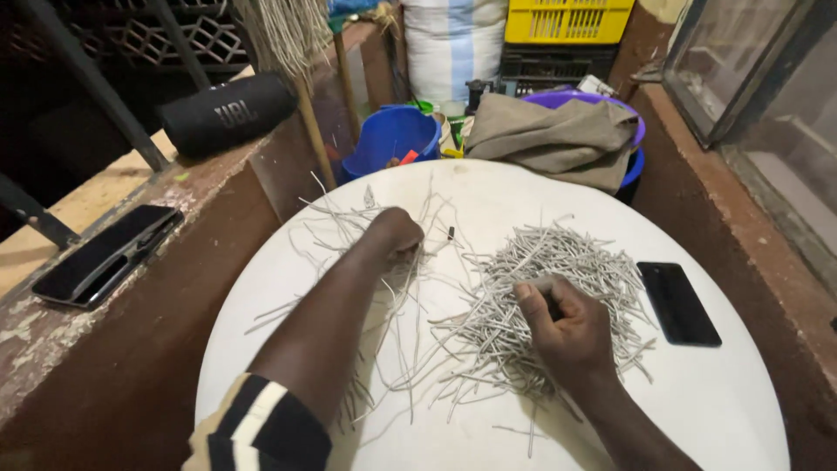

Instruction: The person straightens thin metal wires by hand on a white round table. They pick up individual wires from a pile, pull them taut to remove bends, and place the straightened wires into a separate pile.

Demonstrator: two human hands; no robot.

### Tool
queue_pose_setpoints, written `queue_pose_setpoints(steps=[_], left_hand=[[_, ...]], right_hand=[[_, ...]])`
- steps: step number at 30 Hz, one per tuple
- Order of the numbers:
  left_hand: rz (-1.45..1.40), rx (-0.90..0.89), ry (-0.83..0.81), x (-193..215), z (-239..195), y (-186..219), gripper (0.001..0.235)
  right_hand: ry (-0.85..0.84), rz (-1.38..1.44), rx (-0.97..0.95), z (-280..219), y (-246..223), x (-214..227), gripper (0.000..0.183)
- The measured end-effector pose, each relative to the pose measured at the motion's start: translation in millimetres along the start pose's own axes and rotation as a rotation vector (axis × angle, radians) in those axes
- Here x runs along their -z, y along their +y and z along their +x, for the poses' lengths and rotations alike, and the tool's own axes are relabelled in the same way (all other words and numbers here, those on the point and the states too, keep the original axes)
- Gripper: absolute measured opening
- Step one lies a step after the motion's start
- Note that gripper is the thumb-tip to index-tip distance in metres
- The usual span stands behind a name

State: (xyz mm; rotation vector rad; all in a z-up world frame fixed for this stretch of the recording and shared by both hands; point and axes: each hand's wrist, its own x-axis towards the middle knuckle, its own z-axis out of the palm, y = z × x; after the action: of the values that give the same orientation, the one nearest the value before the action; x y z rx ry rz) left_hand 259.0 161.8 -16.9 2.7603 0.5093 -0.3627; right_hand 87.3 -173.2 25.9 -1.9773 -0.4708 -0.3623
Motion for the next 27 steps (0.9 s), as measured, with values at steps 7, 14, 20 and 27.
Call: queue_pose_setpoints(steps=[7,14,20,27], left_hand=[[-0.876,0.025,-0.019,56,-96,21,0.014],[-1.06,-0.208,0.008,70,-105,15,0.021],[-0.995,-0.306,-0.014,72,-135,27,0.015],[-0.562,-0.539,0.117,77,-139,16,0.049]], right_hand=[[-0.282,-0.018,-0.154,2,-8,-5,0.021],[-0.232,-0.06,-0.056,-1,-5,-9,0.02],[-0.109,-0.034,-0.03,0,-7,-4,0.019],[-0.152,0.058,0.114,0,-1,-6,0.013]])
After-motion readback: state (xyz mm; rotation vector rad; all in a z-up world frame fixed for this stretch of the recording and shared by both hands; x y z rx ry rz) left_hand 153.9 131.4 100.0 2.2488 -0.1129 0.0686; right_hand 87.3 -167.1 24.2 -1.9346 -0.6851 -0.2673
